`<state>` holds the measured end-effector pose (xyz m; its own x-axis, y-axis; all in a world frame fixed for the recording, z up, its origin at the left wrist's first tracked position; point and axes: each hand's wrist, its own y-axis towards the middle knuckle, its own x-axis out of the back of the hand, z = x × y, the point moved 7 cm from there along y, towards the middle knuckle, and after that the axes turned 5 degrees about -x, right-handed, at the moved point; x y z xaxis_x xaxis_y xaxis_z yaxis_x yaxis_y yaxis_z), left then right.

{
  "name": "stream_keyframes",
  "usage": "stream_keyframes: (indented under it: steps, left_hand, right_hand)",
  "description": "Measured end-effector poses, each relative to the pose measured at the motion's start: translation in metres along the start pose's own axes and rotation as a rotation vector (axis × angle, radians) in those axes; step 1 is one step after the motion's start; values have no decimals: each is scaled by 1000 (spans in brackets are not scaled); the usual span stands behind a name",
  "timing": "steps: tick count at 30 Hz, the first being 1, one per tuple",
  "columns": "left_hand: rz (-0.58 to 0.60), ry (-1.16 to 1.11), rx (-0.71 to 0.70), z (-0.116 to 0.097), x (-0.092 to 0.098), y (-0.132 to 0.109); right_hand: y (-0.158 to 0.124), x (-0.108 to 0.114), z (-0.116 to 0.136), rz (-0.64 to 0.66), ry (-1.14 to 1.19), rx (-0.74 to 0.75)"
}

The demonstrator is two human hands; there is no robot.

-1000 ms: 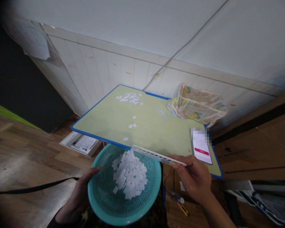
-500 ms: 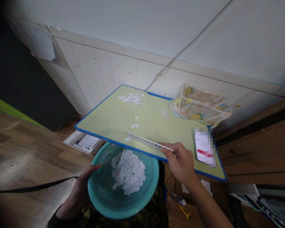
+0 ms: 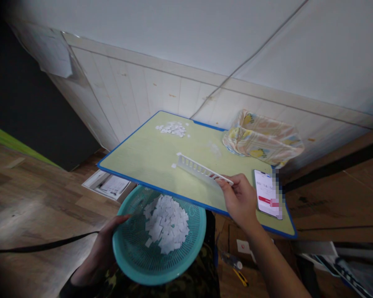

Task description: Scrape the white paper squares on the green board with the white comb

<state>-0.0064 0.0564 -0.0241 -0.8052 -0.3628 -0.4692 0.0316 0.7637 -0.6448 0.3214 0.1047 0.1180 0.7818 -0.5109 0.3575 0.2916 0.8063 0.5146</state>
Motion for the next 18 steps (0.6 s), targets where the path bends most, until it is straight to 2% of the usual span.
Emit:
stream_keyframes:
  steps: [4,7,14,18]
  left_hand:
    - [14,11,1,1,1,2]
    - [-9,15,-6,0,4,3]
    - [-12,-7,7,1,9,7]
    - [-19,-18,-19,-2,12,9]
  right_hand:
    - [17,-21,-12,32,-100,19]
    - [15,-29,-16,91,-115,38]
    - [-15,-14,-7,127,-82,28]
    - [-18,-7,0,96,-80,44]
